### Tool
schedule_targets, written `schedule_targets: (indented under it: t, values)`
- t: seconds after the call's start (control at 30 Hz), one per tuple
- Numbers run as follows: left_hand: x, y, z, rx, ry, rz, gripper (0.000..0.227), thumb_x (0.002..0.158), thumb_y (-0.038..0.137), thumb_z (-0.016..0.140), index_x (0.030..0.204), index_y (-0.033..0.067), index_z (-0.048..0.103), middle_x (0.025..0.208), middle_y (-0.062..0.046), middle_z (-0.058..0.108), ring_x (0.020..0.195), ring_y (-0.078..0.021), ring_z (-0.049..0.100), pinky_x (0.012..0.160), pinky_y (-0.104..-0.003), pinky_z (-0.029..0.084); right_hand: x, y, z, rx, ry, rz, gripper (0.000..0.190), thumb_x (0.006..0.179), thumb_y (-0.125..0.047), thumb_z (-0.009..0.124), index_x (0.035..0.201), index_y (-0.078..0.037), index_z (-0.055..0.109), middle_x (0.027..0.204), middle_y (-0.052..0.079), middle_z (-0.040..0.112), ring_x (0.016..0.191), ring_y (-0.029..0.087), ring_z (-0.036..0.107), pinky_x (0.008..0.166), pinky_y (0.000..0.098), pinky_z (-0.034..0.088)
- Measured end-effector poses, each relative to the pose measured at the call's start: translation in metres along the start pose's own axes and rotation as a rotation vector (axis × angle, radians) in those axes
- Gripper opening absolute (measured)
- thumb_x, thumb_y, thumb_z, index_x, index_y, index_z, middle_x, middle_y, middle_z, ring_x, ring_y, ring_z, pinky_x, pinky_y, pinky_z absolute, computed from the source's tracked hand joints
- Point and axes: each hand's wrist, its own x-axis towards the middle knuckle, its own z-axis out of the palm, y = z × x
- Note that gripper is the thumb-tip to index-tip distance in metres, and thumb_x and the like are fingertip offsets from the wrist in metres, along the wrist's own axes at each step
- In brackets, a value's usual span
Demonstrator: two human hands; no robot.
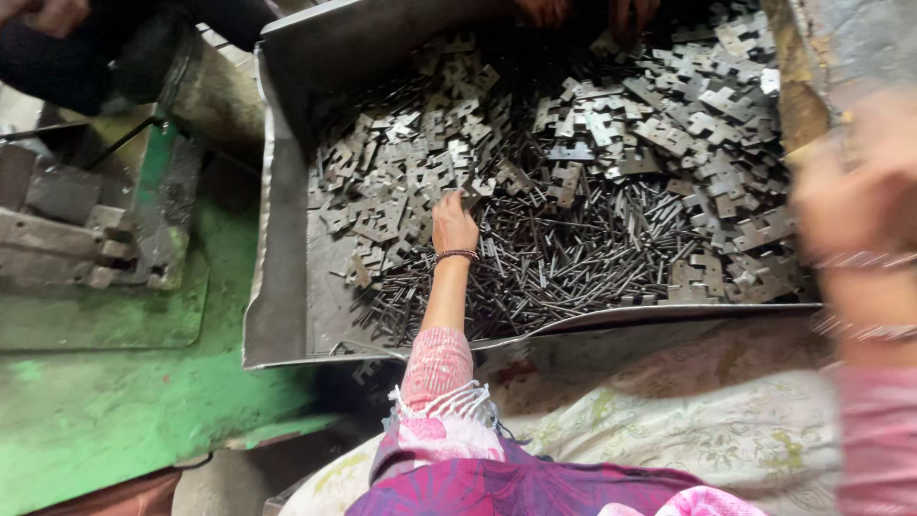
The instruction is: The person inserts metal rods into small metal brackets by hand, repeatedly picking up each component from a large bin and assembling them. The assembled parts remain in the bin as the task continues.
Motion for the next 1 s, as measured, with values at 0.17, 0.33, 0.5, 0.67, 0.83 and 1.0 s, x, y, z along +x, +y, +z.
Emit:
schedule_targets:
  t: [0.17, 0.33, 0.5, 0.67, 0.83, 1.0]
  values:
    - [0.016, 0.004, 0.007, 0.202, -0.167, -0.021, 0.053, 0.079, 0.008, 0.071, 0.131, 0.007, 0.062, 0.122, -0.015, 0.066, 0.116, -0.0378, 0.056, 0.095, -0.048, 0.051, -0.088, -0.104, 0.041, 0.384, -0.424, 0.306, 0.031, 0.093, -0.018, 0.068, 0.122, -0.007, 0.072, 0.117, 0.014, 0.072, 0.103, 0.034, 0.069, 0.089, 0.0445, 0.056]
    - [0.019, 0.009, -0.039, 0.346, -0.362, 0.0, 0.022, 0.079, 0.017, 0.075, 0.101, 0.0131, 0.076, 0.108, -0.012, 0.072, 0.107, -0.0326, 0.065, 0.089, -0.048, 0.054, -0.103, -0.116, 0.059, 0.288, -0.467, 0.323, 0.03, 0.094, -0.022, 0.065, 0.121, -0.01, 0.07, 0.116, 0.009, 0.072, 0.105, 0.03, 0.069, 0.081, 0.0451, 0.057]
    - [0.004, 0.032, -0.086, 0.067, -0.155, -0.056, 0.018, 0.079, 0.017, 0.078, 0.094, 0.0085, 0.074, 0.094, -0.016, 0.073, 0.088, -0.0366, 0.069, 0.077, -0.049, 0.056, -0.112, -0.107, 0.061, 0.299, -0.497, 0.306, 0.027, 0.094, -0.02, 0.063, 0.117, -0.01, 0.071, 0.113, 0.009, 0.072, 0.103, 0.03, 0.069, 0.08, 0.0452, 0.057]
    - [-0.01, 0.036, -0.099, -0.213, -0.34, -0.111, 0.021, 0.078, 0.011, 0.076, 0.098, 0.0101, 0.07, 0.094, -0.01, 0.076, 0.089, -0.0289, 0.077, 0.082, -0.041, 0.061, -0.122, -0.103, 0.068, 0.275, -0.516, 0.319, 0.025, 0.094, -0.021, 0.063, 0.116, -0.012, 0.072, 0.111, 0.008, 0.072, 0.1, 0.03, 0.07, 0.08, 0.046, 0.057]
    - [-0.046, 0.023, -0.087, 0.197, -0.452, 0.097, 0.024, 0.087, 0.003, 0.067, 0.109, 0.0113, 0.071, 0.108, -0.016, 0.071, 0.103, -0.0369, 0.069, 0.089, -0.047, 0.056, -0.12, -0.104, 0.064, 0.276, -0.544, 0.345, 0.028, 0.093, -0.023, 0.061, 0.115, -0.012, 0.072, 0.112, 0.009, 0.072, 0.099, 0.032, 0.07, 0.08, 0.0484, 0.057]
    - [-0.064, 0.031, -0.087, 0.298, -0.442, 0.129, 0.035, 0.078, -0.001, 0.064, 0.11, 0.012, 0.071, 0.118, -0.016, 0.068, 0.109, -0.038, 0.063, 0.09, -0.047, 0.054, -0.126, -0.1, 0.067, 0.262, -0.646, 0.41, 0.029, 0.093, -0.025, 0.06, 0.116, -0.014, 0.072, 0.113, 0.01, 0.071, 0.098, 0.034, 0.07, 0.083, 0.0492, 0.057]
